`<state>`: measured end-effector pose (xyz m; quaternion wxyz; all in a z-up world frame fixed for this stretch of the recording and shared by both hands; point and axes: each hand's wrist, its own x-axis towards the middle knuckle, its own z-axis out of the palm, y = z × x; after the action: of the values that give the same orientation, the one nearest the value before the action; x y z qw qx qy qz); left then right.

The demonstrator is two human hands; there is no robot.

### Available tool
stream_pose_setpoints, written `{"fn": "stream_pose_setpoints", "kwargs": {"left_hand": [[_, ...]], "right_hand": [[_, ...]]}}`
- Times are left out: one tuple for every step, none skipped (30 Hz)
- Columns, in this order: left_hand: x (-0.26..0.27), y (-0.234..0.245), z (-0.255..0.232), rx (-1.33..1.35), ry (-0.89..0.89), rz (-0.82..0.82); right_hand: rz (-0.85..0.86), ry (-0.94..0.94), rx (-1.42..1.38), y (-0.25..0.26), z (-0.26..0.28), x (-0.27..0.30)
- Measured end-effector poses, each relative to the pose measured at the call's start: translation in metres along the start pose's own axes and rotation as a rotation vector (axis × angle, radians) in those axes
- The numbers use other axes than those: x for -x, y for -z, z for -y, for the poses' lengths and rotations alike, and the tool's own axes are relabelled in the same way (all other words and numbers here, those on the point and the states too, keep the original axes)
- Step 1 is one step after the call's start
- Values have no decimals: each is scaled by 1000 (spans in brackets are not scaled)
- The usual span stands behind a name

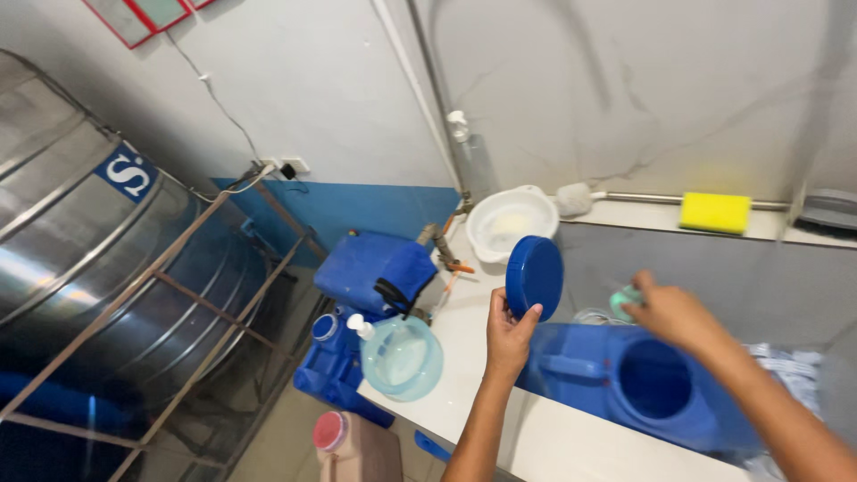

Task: The person cleans a blue plastic container and its lid in a sink. They use scissors to cut a label, a toothbrush to scrub the lid, a sponge to wash the container, and a brush to scrub the exterior. The container is rinsed with water and the lid is reattached.

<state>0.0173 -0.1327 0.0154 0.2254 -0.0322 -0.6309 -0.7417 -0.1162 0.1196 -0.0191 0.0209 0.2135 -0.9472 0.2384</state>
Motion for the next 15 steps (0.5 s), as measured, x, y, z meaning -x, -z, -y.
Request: {"fn": "stream_pose_setpoints", "kwargs": {"left_hand": [[-4,16,-4,-13,0,-29],[-5,31,-7,-23,7,-54],[-7,47,-11,-19,4,-99],[-10,61,-15,-10,0,-137],[-14,76,-18,-2,-3,-176],[-16,89,-19,-8,-14,-192],[-19,103,-20,-13,-25,-209],[-22,114,-22,-17,-37,-226],[-23,123,-22,-44,-28,-245],[-25,131,-20,-71,-18,-264],[-27,139,-17,-99,-9,-282],[-29,144,-13,-94,-2,-284],[-30,147,-8,-89,5,-286],[-31,150,-2,-82,14,-285],[-31,154,5,-59,34,-289]], "right_hand": [[118,-18,49,-18,33,-13],[239,-42,100,-40,64,-24],[225,58,96,-65,93,-32],[204,150,94,-91,119,-39],[225,195,91,-115,141,-47],[250,236,87,-141,160,-53],[233,273,67,-167,175,-54],[213,309,51,-188,187,-56],[254,326,31,-204,193,-59],[294,342,12,-218,197,-64],[334,358,-8,-229,200,-71],[345,334,-24,-230,196,-87],[356,311,-41,-226,192,-104],[345,124,-168,-215,182,-118],[331,-63,-294,-199,171,-137]]}}
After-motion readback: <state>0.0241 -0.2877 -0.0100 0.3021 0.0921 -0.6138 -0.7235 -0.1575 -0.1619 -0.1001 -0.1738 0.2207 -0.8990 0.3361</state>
